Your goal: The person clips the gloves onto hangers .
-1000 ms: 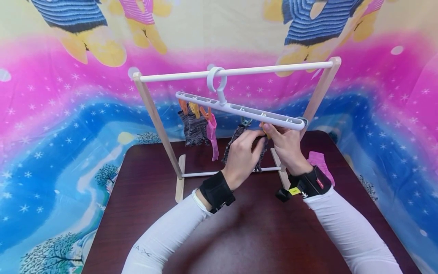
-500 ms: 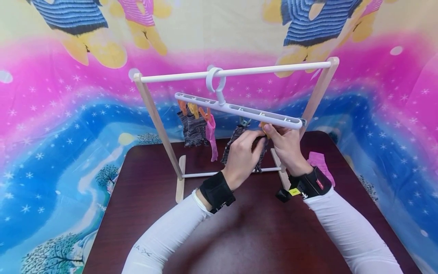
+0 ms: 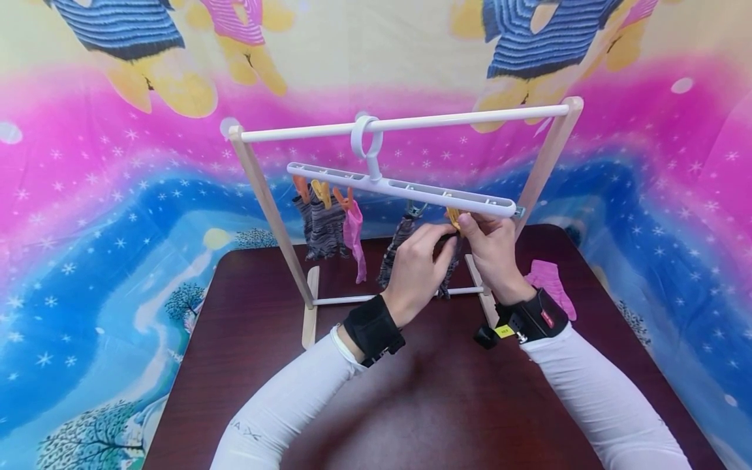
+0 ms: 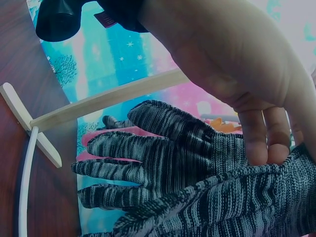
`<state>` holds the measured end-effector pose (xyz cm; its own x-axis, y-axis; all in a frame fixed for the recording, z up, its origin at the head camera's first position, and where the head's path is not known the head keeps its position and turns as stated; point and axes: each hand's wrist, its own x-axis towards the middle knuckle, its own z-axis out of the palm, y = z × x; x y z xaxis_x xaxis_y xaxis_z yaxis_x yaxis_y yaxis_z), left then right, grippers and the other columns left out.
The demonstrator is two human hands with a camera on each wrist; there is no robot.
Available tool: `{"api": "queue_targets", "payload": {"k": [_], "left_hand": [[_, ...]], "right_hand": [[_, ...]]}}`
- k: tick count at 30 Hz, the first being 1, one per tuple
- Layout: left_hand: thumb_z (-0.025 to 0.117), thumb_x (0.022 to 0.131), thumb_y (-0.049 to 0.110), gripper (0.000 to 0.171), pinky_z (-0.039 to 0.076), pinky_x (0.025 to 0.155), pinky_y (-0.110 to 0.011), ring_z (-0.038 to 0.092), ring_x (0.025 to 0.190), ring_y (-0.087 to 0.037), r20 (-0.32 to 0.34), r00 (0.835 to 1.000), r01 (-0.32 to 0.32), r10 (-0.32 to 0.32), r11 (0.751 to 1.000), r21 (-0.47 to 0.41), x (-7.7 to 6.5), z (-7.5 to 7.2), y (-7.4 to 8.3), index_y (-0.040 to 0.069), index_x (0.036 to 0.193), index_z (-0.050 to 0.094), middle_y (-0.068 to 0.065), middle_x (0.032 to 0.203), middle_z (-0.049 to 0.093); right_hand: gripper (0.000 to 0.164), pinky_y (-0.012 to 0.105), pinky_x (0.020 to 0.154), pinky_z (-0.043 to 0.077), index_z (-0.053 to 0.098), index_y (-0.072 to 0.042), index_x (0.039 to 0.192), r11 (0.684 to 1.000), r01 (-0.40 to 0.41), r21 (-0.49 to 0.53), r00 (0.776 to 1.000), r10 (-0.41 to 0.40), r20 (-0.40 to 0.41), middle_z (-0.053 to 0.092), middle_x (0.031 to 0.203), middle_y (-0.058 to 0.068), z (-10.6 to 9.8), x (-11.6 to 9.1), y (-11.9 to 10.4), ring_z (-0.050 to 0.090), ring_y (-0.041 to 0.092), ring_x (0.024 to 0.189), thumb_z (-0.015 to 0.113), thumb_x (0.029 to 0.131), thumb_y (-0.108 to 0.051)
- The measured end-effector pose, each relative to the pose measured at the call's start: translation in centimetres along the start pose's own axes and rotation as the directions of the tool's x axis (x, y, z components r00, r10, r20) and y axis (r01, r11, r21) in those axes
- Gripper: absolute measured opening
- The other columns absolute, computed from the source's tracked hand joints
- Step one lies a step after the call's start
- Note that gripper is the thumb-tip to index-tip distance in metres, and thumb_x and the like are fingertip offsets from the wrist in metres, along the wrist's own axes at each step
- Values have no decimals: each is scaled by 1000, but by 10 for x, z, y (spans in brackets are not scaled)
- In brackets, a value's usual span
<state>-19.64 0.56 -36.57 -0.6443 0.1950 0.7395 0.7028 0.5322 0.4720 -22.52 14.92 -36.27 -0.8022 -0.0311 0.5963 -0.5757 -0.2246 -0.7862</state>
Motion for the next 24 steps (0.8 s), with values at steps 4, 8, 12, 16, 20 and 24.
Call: {"api": "queue_targets", "payload": {"k": [4, 8, 12, 16, 20, 24], "left_hand": [[64, 100, 15, 21, 56, 85, -28, 70, 100, -15, 8, 1000, 12, -12, 1000, -6, -1, -1, -1, 5, 116, 71, -7, 108, 73], [64, 100, 16, 24, 57, 86, -29, 70, 103, -15, 21, 1000, 22, -22, 1000, -8, -3, -1, -2, 5, 120, 69, -7, 111, 73], [64, 99, 17, 26, 56, 83, -27, 69, 101, -15, 27, 999, 25, -24, 1000, -6, -4, 0, -3, 5, 123, 68, -8, 112, 73], [66, 98, 17, 28, 53, 74, -21, 67, 89, -14, 29, 999, 31, -30, 999, -17, -6, 0, -4, 4, 124, 67, -8, 110, 73], [67, 98, 16, 30, 51, 71, -14, 66, 81, -12, 36, 998, 45, -43, 998, -39, -8, 0, -4, 3, 124, 67, -8, 105, 71], [67, 97, 16, 30, 51, 70, -13, 67, 78, -11, 39, 998, 49, -48, 998, -36, -10, 0, -5, 3, 124, 67, -7, 102, 71]], "right_hand": [[28, 22, 91, 56, 72, -12, 122, 1000, 11, -4, 1000, -11, -9, 78, 110, -7, 1, 0, 1, 73, 8, 104, 68, 96, -22], [25, 23, 90, 57, 72, -8, 123, 1000, 22, 5, 1000, -21, -22, 78, 109, -6, 0, 1, 4, 74, 9, 102, 63, 100, -14], [25, 24, 88, 57, 73, -8, 122, 999, 30, 12, 999, -30, -36, 78, 109, -4, -1, 3, 7, 74, 10, 100, 59, 101, -9], [26, 24, 91, 55, 72, -6, 123, 999, 40, 2, 999, -40, -34, 77, 111, -4, -3, 4, 8, 74, 12, 102, 57, 102, -7], [27, 25, 93, 54, 72, -6, 123, 999, 42, -4, 998, -42, -41, 77, 111, -5, -5, 5, 9, 74, 13, 103, 55, 102, -6], [27, 26, 96, 52, 73, -7, 122, 999, 39, 19, 998, -38, -47, 78, 109, -5, -5, 7, 11, 73, 11, 102, 54, 103, -5]]}}
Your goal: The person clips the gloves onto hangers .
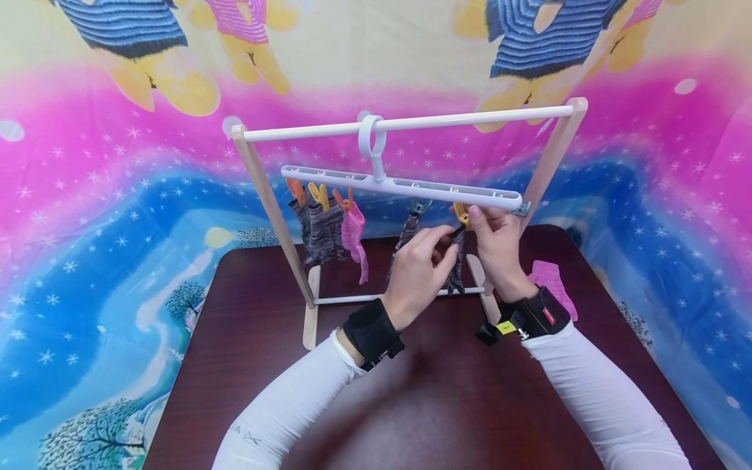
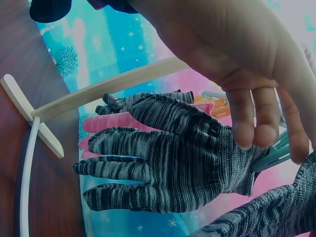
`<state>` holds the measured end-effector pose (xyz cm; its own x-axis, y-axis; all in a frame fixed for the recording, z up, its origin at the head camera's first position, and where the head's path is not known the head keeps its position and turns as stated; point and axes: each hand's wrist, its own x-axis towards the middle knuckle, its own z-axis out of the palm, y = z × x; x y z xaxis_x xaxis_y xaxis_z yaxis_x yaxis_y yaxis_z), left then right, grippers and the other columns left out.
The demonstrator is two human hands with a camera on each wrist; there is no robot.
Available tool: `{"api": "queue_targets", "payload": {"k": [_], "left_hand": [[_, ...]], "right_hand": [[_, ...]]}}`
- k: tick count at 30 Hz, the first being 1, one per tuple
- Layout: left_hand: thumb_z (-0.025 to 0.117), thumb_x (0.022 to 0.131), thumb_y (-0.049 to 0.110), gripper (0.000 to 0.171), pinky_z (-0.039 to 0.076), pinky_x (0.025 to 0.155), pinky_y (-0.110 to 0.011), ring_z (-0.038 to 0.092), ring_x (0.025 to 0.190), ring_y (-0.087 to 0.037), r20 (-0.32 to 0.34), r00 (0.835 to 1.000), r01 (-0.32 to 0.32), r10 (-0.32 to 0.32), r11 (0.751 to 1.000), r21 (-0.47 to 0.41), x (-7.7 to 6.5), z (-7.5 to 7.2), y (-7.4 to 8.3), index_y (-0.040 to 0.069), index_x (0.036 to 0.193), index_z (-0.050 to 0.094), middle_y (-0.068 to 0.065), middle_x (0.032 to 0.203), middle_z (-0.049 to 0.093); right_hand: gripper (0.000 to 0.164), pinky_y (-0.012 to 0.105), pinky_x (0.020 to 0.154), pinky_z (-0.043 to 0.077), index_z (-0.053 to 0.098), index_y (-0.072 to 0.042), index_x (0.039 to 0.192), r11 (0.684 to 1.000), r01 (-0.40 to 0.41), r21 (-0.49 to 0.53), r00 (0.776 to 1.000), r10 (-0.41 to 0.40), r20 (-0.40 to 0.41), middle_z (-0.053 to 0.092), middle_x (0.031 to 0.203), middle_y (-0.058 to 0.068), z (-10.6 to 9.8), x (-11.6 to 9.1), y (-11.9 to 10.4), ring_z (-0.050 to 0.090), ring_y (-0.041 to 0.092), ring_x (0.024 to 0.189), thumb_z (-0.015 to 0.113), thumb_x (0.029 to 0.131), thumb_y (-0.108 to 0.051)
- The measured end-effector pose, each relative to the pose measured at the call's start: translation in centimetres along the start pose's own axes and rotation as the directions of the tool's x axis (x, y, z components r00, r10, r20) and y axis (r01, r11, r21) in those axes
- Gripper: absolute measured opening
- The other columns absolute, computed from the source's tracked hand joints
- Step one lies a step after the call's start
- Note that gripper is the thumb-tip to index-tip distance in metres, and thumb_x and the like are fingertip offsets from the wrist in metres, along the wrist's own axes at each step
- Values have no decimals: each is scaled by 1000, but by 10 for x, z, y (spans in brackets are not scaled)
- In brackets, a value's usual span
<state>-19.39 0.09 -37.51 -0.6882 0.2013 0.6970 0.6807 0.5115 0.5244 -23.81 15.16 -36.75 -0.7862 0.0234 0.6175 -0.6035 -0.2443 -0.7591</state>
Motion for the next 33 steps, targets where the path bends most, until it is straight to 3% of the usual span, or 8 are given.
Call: {"api": "queue_targets", "payload": {"k": [9, 17, 24, 33], "left_hand": [[66, 98, 17, 26, 50, 68, -12, 65, 75, -10, 11, 1000, 12, -12, 1000, 1, -4, 1, -2, 4, 121, 68, -6, 99, 70], [65, 99, 18, 25, 49, 69, -13, 64, 76, -10, 25, 999, 22, -23, 1000, 18, -11, 1, 0, 5, 120, 69, -5, 96, 70], [66, 98, 17, 23, 49, 67, -13, 62, 73, -9, 19, 1000, 10, -11, 999, 39, -19, 3, -6, 5, 117, 70, -5, 99, 71], [66, 98, 17, 23, 49, 66, -14, 61, 71, -8, 41, 998, 38, -40, 998, 43, -31, 4, -10, 7, 118, 71, -4, 101, 72]], "right_hand": [[24, 25, 95, 51, 76, -10, 115, 1000, 4, 24, 1000, -4, -29, 79, 100, -4, -4, 3, 4, 73, 10, 102, 56, 102, -6], [19, 21, 90, 49, 78, -16, 109, 996, -24, -80, 997, 18, -74, 78, 101, -11, -11, 4, 9, 70, 4, 104, 61, 101, -12], [22, 23, 92, 47, 74, -5, 117, 994, -47, -99, 996, 39, -80, 77, 106, -12, -15, 5, 10, 69, 4, 106, 60, 101, -11], [33, 20, 106, 43, 64, 3, 132, 988, -54, -144, 997, 44, -70, 75, 116, -13, -21, 5, 13, 64, 10, 121, 56, 103, -9]]}}
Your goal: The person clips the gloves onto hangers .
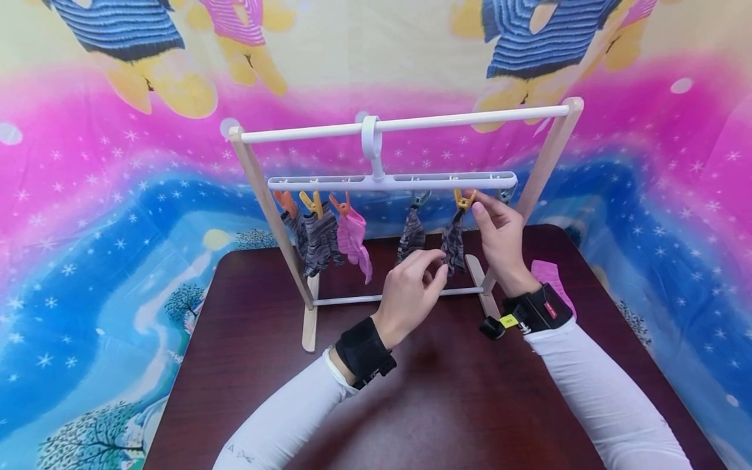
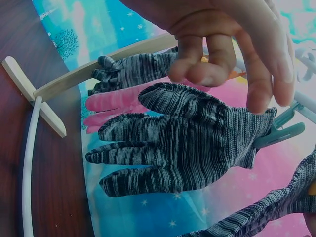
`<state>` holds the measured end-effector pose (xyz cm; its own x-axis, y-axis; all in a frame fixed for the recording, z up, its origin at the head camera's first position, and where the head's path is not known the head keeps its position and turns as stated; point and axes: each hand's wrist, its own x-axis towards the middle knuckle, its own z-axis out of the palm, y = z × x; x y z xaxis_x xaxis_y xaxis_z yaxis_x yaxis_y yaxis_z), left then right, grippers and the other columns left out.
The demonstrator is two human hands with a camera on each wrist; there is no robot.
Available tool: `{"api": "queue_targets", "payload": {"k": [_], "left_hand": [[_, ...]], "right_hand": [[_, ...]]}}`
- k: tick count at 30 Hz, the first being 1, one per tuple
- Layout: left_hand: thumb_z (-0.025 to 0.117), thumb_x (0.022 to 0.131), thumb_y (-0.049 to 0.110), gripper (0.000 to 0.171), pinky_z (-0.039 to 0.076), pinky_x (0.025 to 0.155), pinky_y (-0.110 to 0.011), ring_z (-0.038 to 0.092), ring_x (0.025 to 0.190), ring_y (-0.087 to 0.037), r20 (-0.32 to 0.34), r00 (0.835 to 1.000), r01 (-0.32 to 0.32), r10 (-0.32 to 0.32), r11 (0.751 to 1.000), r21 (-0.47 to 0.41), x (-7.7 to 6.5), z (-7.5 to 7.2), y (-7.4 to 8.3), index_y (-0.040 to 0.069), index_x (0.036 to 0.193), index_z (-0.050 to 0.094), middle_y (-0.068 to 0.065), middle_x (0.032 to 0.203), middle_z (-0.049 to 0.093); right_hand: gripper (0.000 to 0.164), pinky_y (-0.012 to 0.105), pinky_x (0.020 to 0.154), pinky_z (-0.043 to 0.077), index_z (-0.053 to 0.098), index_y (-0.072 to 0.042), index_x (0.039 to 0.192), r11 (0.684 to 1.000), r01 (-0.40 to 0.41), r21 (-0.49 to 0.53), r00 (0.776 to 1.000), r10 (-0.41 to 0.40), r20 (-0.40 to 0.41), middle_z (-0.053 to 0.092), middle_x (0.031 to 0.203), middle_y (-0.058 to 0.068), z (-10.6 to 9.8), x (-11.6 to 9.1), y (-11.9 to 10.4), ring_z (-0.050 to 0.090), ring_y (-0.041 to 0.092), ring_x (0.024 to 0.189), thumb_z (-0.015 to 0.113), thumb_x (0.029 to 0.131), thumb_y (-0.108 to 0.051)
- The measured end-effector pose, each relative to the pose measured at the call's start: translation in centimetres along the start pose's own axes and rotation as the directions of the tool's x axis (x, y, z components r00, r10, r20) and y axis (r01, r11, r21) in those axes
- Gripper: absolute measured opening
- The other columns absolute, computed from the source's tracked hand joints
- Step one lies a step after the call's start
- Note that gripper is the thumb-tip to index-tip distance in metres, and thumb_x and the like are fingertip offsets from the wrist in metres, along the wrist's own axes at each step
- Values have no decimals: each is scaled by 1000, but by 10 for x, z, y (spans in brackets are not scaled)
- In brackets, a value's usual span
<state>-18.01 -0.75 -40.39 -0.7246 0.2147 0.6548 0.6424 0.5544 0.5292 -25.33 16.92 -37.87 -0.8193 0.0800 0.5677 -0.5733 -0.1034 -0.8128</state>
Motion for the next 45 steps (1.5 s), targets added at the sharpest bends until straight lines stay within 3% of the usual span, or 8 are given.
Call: {"api": "queue_targets", "payload": {"k": [14, 18, 22, 26, 33, 37, 40, 45], "left_hand": [[67, 97, 19, 22, 49, 63, -17, 62, 71, -8, 10, 997, 74, -75, 997, 33, -15, -6, -14, 10, 117, 71, -2, 94, 72], [67, 97, 21, 22, 46, 60, -16, 60, 69, -7, 21, 997, 74, -76, 995, 64, -20, -4, -18, 12, 116, 72, 0, 92, 71], [67, 97, 22, 22, 44, 58, -15, 59, 66, -5, 45, 995, 85, -89, 993, 88, -26, -3, -21, 13, 117, 72, 0, 93, 72], [68, 97, 23, 22, 45, 56, -16, 62, 66, -7, 60, 992, 105, -110, 990, 91, -34, -3, -25, 13, 116, 72, -1, 94, 73], [67, 97, 25, 21, 41, 53, -15, 60, 63, -6, 69, 991, 105, -114, 987, 122, -42, -4, -31, 16, 115, 72, 2, 90, 72], [68, 96, 25, 20, 38, 51, -14, 59, 61, -5, 69, 991, 105, -116, 984, 146, -46, -5, -34, 17, 114, 72, 4, 89, 71], [68, 96, 24, 18, 36, 50, -14, 59, 61, -5, 72, 990, 104, -117, 981, 164, -49, -5, -35, 18, 113, 73, 6, 91, 72], [69, 95, 23, 18, 34, 50, -13, 58, 61, -4, 84, 990, 96, -111, 981, 166, -54, -6, -37, 17, 111, 73, 5, 91, 73]], "right_hand": [[44, 16, 109, 41, 51, 0, 146, 995, -88, -37, 996, 89, 30, 64, 134, -15, 0, -4, 4, 56, 5, 132, 54, 102, -6], [46, 15, 110, 39, 46, -1, 150, 991, -120, -63, 992, 122, 31, 57, 148, 6, 0, -6, 6, 51, 9, 139, 50, 104, -9], [49, 14, 110, 39, 38, -1, 154, 982, -158, -105, 986, 163, 41, 38, 158, 26, -1, -7, 8, 40, 21, 148, 44, 107, -13], [51, 19, 114, 38, 34, -2, 156, 972, -193, -134, 978, 201, 48, 34, 162, 22, -1, -9, 9, 34, 28, 151, 42, 108, -16], [51, 34, 117, 40, 34, -1, 156, 965, -235, -113, 968, 243, 59, 37, 158, 26, -3, -19, 16, 49, 11, 136, 39, 110, -22], [52, 24, 108, 46, 35, 7, 152, 969, -235, -71, 968, 239, 69, 38, 156, 31, -5, -25, 23, 53, 1, 128, 39, 110, -23], [52, 16, 101, 47, 35, 9, 151, 966, -244, -86, 963, 252, 93, 46, 152, 23, -7, -29, 27, 53, -3, 124, 39, 110, -23], [56, 15, 99, 47, 39, 10, 149, 962, -246, -116, 955, 261, 140, 59, 129, -15, -11, -37, 31, 56, -4, 118, 37, 110, -29]]}}
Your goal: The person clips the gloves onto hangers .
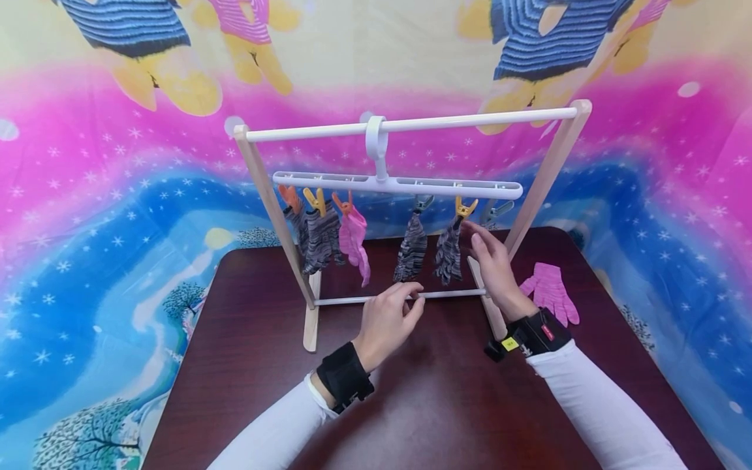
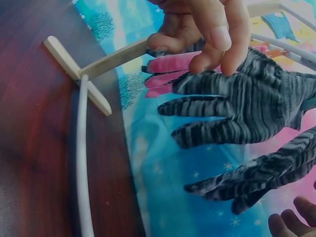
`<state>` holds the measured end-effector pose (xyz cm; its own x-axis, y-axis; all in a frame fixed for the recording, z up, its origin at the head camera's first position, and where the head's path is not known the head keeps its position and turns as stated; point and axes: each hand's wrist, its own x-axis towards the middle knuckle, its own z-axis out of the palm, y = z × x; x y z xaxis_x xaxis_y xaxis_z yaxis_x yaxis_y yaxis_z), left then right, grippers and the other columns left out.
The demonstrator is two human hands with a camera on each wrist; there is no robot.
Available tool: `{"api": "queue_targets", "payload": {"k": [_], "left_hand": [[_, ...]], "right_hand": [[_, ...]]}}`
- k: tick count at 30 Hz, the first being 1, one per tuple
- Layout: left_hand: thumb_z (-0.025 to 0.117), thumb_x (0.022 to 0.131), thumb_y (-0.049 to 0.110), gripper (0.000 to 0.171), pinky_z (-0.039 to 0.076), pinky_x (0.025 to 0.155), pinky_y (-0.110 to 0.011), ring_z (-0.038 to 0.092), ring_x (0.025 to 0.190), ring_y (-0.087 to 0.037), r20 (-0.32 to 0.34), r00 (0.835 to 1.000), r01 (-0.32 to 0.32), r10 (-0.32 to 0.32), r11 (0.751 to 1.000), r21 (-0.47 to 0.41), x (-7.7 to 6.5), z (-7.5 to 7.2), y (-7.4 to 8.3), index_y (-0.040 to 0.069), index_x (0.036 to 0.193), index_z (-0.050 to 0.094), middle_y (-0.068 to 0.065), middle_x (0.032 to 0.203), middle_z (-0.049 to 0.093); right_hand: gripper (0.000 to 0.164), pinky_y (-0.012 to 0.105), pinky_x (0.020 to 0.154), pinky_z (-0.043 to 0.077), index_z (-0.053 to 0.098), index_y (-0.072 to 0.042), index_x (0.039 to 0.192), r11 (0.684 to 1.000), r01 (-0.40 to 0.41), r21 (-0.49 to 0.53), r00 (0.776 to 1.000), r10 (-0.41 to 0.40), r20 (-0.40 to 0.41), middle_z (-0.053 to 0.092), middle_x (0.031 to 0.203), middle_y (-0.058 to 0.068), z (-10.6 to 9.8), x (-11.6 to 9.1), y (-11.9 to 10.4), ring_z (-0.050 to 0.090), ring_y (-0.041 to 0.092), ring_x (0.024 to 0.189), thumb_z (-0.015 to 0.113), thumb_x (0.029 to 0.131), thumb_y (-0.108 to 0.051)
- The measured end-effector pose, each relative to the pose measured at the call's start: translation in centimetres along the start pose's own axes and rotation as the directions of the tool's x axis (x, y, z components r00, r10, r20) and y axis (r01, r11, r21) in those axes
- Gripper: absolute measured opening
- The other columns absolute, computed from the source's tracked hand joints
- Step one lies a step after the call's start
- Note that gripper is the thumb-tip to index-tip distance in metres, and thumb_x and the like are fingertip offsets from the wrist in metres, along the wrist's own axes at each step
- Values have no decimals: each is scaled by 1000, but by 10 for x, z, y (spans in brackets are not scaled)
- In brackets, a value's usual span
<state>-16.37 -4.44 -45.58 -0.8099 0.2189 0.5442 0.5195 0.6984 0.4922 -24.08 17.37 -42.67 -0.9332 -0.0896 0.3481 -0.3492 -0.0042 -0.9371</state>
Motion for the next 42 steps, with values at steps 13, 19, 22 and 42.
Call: {"api": "queue_targets", "payload": {"k": [13, 19, 22, 42], "left_hand": [[67, 96, 26, 19, 47, 58, -23, 67, 73, -9, 2, 1000, 13, -13, 998, 57, -14, 0, -10, 18, 112, 73, 6, 90, 73], [67, 96, 27, 18, 49, 60, -23, 66, 75, -5, 13, 999, 30, -31, 997, 74, -20, 0, -13, 19, 112, 73, 8, 90, 72], [67, 96, 26, 18, 51, 61, -24, 66, 76, -5, 21, 999, 32, -34, 997, 68, -23, 0, -15, 19, 111, 73, 7, 92, 73], [68, 94, 25, 17, 50, 57, -27, 68, 72, -7, 38, 999, 24, -28, 995, 93, -36, 2, -21, 18, 108, 74, 8, 88, 72]], "right_hand": [[70, 16, 100, 48, 46, 14, 142, 989, -67, -129, 993, 79, 92, 57, 133, -3, -10, -22, 16, 52, 0, 125, 20, 111, -43], [60, 19, 96, 52, 48, 18, 137, 988, -70, -139, 991, 85, 105, 62, 119, -19, -13, -32, 26, 58, 3, 119, 26, 112, -31], [57, 17, 94, 52, 49, 20, 135, 986, -69, -150, 991, 85, 106, 68, 124, 5, -15, -38, 30, 60, -3, 115, 28, 112, -27], [41, 10, 91, 48, 56, 12, 133, 969, -14, -245, 983, 59, 175, 57, 134, 35, -18, -65, 46, 54, -11, 116, 35, 110, -14]]}}
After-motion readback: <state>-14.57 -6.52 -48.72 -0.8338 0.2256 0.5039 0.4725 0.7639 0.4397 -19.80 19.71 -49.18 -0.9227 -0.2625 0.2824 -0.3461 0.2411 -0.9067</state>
